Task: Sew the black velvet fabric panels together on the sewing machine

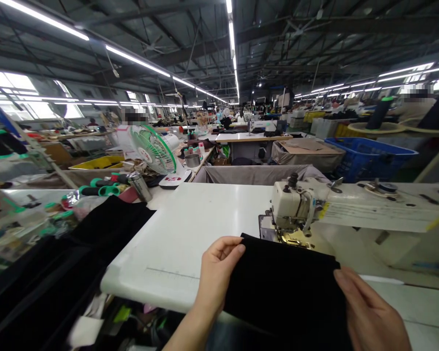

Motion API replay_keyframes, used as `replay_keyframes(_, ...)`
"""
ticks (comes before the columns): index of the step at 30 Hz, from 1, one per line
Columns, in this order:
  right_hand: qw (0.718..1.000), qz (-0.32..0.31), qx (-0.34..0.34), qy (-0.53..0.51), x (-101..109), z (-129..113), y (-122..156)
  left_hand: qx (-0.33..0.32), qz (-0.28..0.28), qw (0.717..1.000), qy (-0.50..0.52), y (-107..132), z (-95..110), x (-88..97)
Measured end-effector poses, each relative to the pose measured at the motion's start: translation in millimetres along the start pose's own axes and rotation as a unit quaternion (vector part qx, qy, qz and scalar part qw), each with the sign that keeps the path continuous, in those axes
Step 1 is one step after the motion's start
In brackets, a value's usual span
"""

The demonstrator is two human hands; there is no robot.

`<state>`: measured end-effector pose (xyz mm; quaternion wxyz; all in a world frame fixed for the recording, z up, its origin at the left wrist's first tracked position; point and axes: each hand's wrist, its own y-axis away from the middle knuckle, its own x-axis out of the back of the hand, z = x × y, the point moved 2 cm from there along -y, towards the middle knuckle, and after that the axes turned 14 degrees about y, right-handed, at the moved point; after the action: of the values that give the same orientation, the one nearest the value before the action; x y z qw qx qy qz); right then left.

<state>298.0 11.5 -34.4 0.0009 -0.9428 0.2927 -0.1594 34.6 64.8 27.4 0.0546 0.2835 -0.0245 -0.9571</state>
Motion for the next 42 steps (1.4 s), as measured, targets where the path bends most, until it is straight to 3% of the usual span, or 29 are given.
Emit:
replay_keyframes(3, 0.999, 0.037, -0.014, -0.014, -1.7, -0.1, 0.5, -0.008, 0.009, 1.0, 0.003, 1.2, 1.1, -0.9)
replay_keyframes(7, 0.998, 0.039, -0.023, -0.046, -1.0, -1.1, 1.0, -0.036, 0.02, 0.999, -0.009, 1.3, 3.2, -1.7)
replay_keyframes(14, 0.974, 0.032, -0.148, -0.169, -4.3, -9.9, 3.5, -0.049, 0.022, 0.998, 0.013, -0.8, 3.7, 0.5)
replay_keyframes(20, 0.985, 0.036, -0.074, -0.152, -3.3, -2.5, 1.6, -0.066, 0.017, 0.998, 0.014, -0.2, 4.4, 0.5)
replay_keyframes(29, 0.98, 0.029, -0.099, -0.168, -3.9, -13.2, 0.6, -0.095, 0.037, 0.995, -0.007, -4.7, 6.4, 3.7)
replay_keyframes(32, 0.983, 0.033, -0.069, -0.169, -6.0, -22.8, 2.2, -0.109, 0.053, 0.993, -0.007, -5.9, 10.4, 6.1)
replay_keyframes(42, 0.966, -0.042, -0.056, -0.247, -12.3, -41.6, 1.6, -0.051, 0.135, 0.99, -0.001, -6.3, 23.6, 0.9)
